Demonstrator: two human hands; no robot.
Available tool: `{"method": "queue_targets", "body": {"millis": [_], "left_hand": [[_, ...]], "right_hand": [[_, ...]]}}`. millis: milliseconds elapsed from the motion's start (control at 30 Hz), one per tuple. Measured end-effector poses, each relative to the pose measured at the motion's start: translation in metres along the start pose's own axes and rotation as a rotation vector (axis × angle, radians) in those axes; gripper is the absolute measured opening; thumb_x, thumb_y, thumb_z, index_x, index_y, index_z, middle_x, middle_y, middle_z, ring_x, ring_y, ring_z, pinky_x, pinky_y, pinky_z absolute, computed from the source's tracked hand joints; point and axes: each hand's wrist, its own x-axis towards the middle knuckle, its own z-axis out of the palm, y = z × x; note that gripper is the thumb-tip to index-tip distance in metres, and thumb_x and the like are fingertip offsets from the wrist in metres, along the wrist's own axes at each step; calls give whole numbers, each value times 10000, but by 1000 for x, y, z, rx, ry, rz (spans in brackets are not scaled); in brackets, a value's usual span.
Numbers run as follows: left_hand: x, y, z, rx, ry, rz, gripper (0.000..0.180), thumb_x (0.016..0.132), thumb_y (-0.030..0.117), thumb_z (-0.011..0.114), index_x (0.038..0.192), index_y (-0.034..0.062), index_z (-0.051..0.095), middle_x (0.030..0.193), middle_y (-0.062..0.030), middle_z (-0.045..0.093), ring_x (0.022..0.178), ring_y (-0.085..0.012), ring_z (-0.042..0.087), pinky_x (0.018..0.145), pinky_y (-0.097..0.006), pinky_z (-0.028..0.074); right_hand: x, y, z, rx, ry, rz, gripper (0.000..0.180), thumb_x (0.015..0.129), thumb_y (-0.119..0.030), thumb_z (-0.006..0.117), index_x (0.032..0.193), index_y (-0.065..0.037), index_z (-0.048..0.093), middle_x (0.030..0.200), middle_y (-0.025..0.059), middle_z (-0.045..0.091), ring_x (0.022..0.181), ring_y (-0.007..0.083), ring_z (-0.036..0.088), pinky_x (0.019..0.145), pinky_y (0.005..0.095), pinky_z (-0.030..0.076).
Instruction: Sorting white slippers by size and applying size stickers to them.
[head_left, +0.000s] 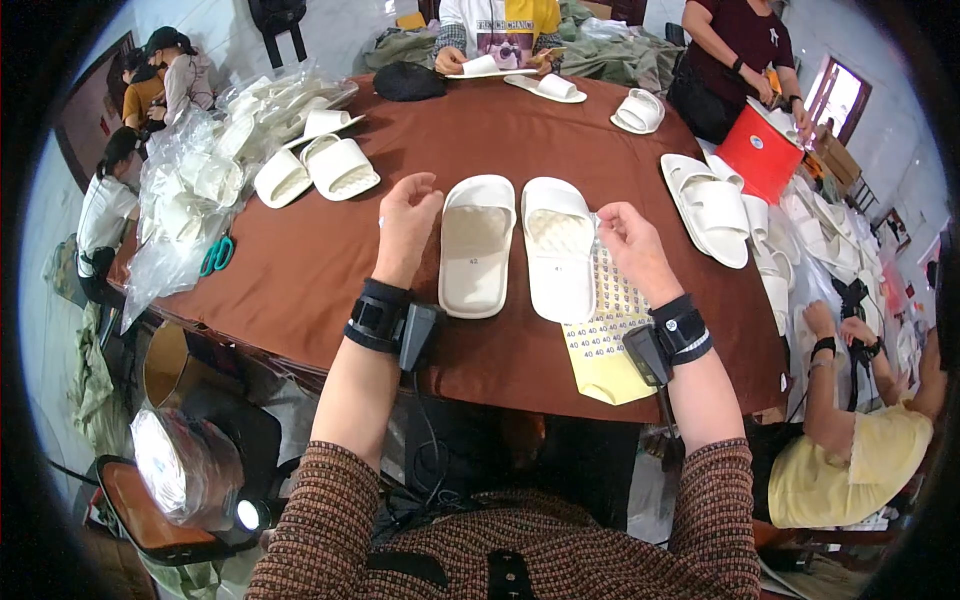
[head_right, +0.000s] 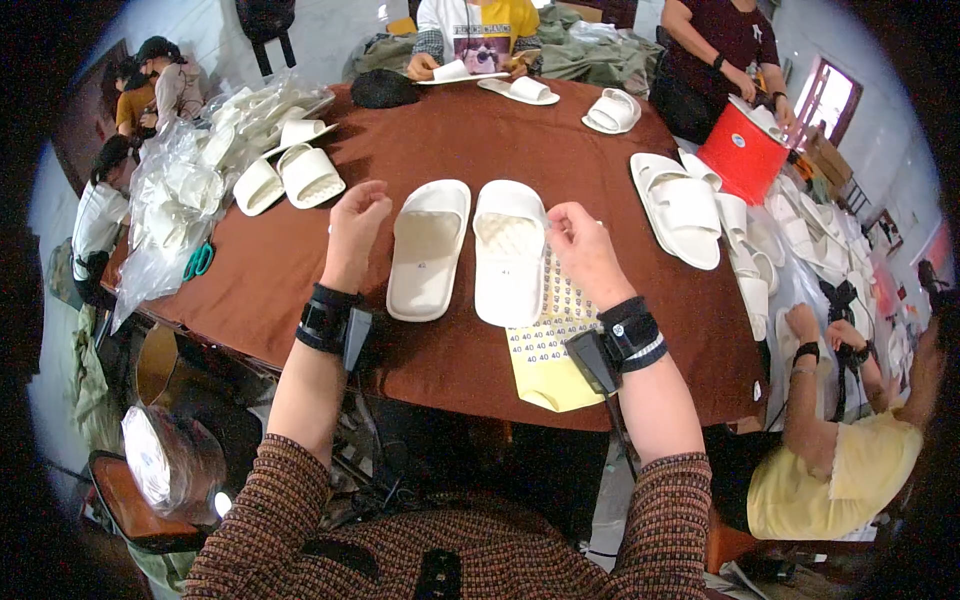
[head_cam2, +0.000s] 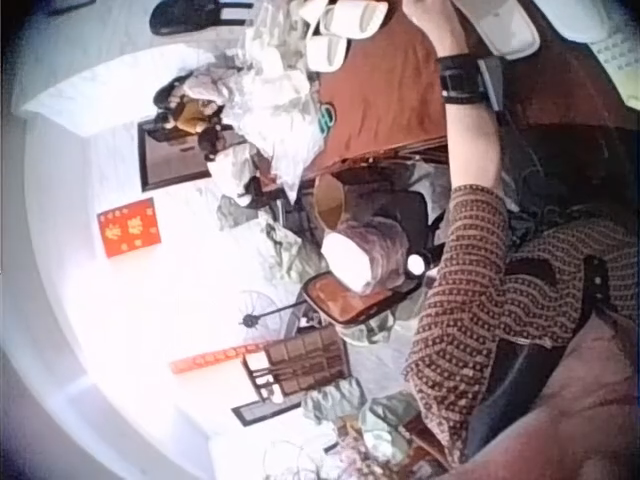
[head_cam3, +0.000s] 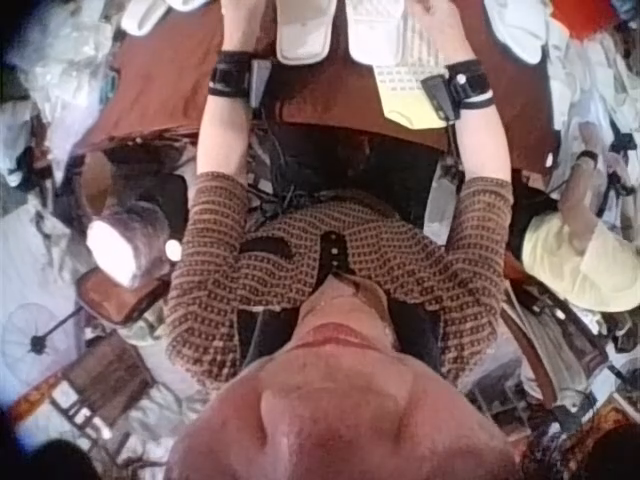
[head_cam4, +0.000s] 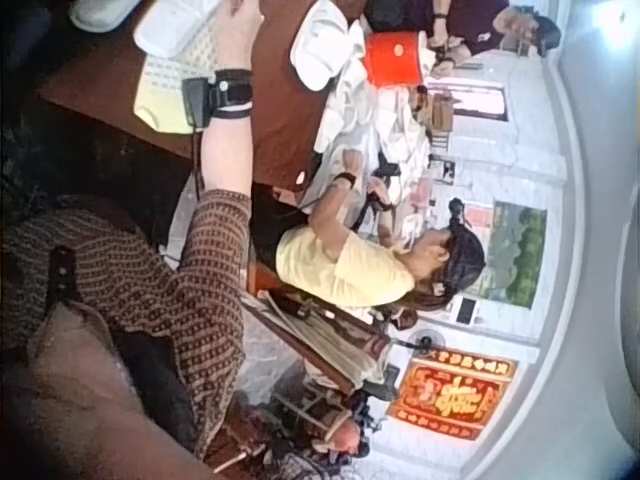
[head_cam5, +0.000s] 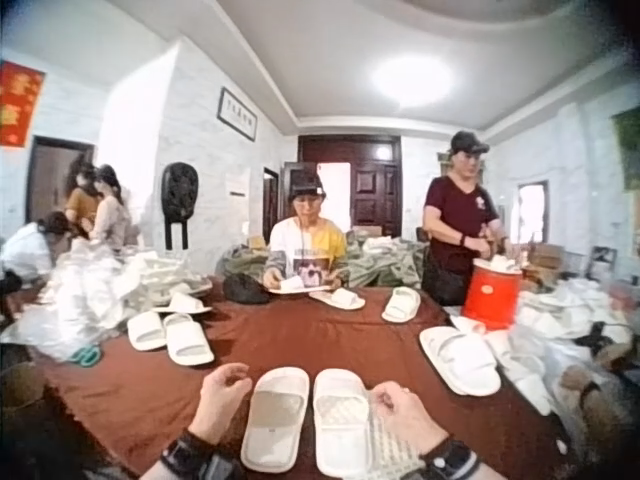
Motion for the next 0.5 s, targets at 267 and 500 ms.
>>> {"method": "queue_targets", "body": {"millis": [267,500], "left_hand": [[-1,-6,11,303,-300,-87,446,836,255,671,1147,-55,594,955,-146,679,841,-202,639,760,-318,510],[-6,-14,10,522,-209,146,279,806,172,592,978,-47,615,900,-260,650,851,-399,636,770,-435,506]], "right_hand": [[6,6,15,-293,-55,127,387,861,-166,584,1199,-1,490,982,228,632,842,371,625,779,427,489],[4,-12,13,-331,-19,73,350,859,-134,525,1191,-29,487,968,271,631,925,423,606,803,463,472]]}}
